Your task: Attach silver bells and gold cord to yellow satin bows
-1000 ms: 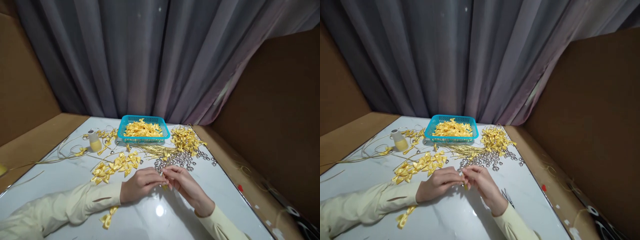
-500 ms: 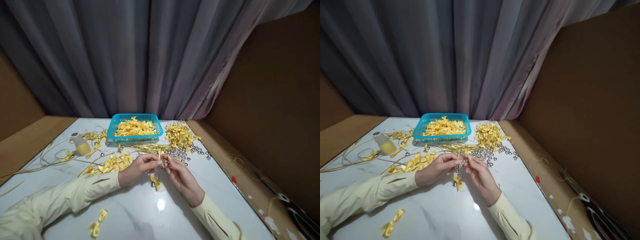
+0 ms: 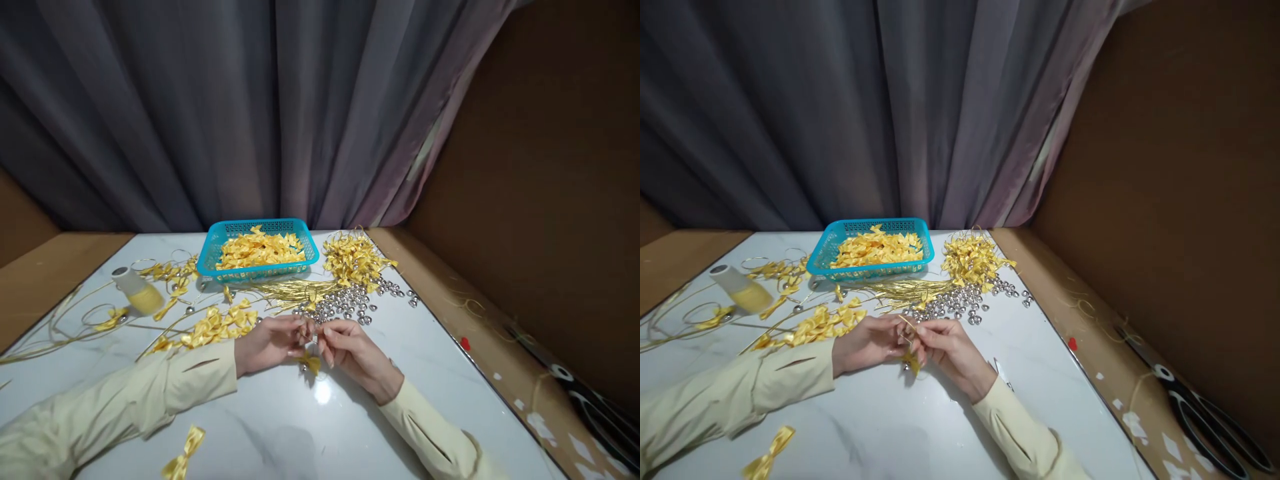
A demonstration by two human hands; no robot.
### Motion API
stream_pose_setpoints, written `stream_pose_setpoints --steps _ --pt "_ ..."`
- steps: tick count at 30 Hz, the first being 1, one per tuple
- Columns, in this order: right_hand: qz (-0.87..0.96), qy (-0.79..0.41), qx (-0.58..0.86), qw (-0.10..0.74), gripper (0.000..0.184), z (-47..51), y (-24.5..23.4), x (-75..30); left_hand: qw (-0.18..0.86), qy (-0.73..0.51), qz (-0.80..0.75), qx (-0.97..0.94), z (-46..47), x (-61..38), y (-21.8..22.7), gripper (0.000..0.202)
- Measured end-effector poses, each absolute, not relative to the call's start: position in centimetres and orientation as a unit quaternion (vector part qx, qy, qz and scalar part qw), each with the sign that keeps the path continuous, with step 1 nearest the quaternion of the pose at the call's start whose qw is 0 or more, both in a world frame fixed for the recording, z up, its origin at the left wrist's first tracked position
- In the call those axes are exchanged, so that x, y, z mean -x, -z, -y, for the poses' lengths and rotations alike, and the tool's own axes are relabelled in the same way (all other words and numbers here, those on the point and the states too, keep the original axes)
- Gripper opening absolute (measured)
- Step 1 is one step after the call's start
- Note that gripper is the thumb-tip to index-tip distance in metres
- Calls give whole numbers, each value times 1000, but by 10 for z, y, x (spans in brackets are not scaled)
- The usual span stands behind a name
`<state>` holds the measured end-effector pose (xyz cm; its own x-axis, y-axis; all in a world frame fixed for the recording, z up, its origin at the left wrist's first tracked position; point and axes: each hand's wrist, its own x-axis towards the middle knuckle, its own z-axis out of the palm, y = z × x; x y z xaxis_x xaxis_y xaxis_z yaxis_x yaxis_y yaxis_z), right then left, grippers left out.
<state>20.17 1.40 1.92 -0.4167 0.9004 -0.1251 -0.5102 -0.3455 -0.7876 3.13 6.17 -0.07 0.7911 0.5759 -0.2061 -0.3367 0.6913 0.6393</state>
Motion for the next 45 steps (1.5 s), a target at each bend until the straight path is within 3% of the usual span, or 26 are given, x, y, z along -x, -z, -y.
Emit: stream_pose_setpoints --steps 27,45 --pt "358 -825 234 369 13 -20 -23 -213 923 -158 -113 -333 -65 -26 7 28" --pt "420 -825 268 269 8 -18 -29 -222 886 -2 -106 -451 -63 -23 0 22"
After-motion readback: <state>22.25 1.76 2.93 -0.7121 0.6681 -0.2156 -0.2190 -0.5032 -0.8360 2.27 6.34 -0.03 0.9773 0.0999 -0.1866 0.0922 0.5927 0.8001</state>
